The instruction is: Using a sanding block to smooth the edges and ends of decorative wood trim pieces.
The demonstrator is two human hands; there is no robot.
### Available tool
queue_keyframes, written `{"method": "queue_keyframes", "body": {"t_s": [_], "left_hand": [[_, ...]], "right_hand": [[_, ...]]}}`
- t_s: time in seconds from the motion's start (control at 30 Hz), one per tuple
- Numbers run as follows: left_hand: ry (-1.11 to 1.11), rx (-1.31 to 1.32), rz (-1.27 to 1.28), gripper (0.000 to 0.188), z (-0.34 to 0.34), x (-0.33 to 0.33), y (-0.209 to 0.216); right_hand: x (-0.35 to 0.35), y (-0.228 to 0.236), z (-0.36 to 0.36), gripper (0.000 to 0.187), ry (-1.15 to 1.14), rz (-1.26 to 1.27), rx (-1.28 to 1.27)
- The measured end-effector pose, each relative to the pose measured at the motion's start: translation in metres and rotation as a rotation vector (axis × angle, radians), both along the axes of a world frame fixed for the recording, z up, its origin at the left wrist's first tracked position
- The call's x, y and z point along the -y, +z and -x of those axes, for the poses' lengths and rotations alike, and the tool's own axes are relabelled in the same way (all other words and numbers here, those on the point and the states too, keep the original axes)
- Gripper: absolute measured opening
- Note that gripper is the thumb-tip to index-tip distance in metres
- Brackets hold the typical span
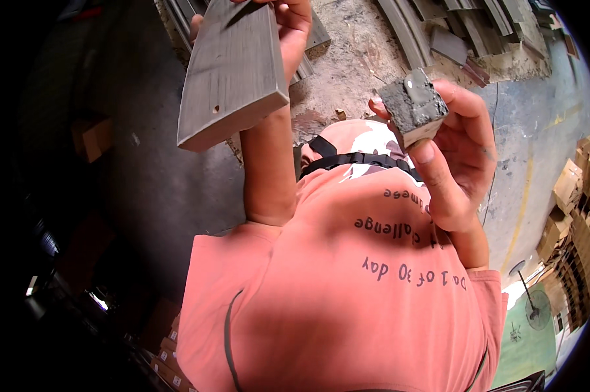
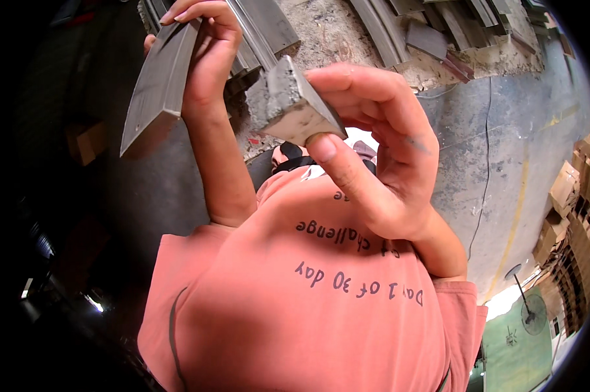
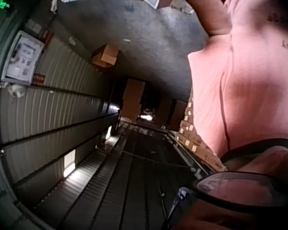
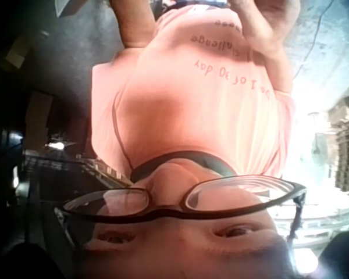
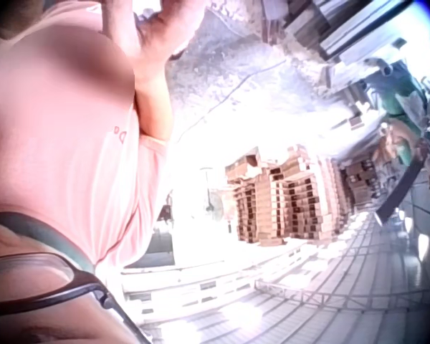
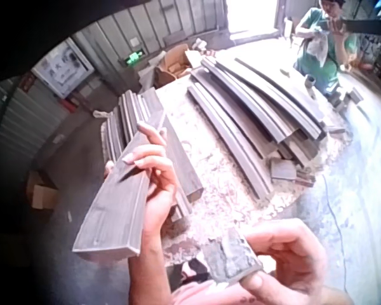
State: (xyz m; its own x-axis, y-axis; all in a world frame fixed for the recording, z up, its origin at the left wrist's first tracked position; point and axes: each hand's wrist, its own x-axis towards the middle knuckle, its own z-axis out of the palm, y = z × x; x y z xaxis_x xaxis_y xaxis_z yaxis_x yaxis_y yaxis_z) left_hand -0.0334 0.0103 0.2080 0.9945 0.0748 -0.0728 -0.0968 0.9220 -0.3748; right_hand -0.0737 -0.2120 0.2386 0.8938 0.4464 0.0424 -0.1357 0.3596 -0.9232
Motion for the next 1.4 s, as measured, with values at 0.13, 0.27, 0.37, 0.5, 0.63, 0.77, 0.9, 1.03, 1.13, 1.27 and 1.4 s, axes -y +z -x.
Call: {"method": "queue_keyframes", "body": {"t_s": [0.13,0.27,0.37,0.5,0.63,0.77,0.9,1.03,1.13,1.27,1.4], "left_hand": [[-0.059,0.147,0.051,0.081,-0.003,-0.010,-0.022],[-0.078,0.154,0.078,0.084,-0.004,-0.007,-0.027],[-0.050,0.091,0.068,0.086,-0.002,-0.006,-0.023],[-0.016,0.023,0.150,0.087,0.004,0.009,0.002],[0.020,-0.027,0.036,0.085,0.005,0.009,0.001],[0.029,-0.079,0.117,0.083,0.009,0.011,0.010],[0.043,-0.040,0.031,0.083,0.007,0.011,0.005],[0.048,-0.046,0.030,0.083,0.006,0.011,0.004],[0.042,-0.031,0.003,0.083,0.006,0.010,0.001],[0.058,-0.067,0.002,0.085,0.005,0.008,-0.005],[0.063,-0.082,0.006,0.085,0.006,0.008,-0.001]], "right_hand": [[-0.002,0.000,0.000,0.044,0.026,0.007,0.039],[0.000,0.003,-0.006,0.055,0.081,0.131,0.145],[-0.003,0.008,-0.013,0.057,0.066,0.209,0.339],[-0.012,0.007,-0.018,0.061,0.072,0.304,0.567],[-0.019,0.004,-0.018,0.057,0.050,0.356,0.678],[-0.013,-0.006,-0.010,0.057,0.057,0.413,0.693],[-0.009,-0.009,-0.007,0.061,0.043,0.321,0.625],[-0.020,-0.001,-0.012,0.060,0.045,0.316,0.651],[-0.028,-0.008,-0.007,0.061,0.034,0.344,0.610],[-0.024,-0.026,0.000,0.049,-0.118,0.358,0.702],[-0.024,-0.019,0.003,0.050,-0.175,0.222,0.467]]}}
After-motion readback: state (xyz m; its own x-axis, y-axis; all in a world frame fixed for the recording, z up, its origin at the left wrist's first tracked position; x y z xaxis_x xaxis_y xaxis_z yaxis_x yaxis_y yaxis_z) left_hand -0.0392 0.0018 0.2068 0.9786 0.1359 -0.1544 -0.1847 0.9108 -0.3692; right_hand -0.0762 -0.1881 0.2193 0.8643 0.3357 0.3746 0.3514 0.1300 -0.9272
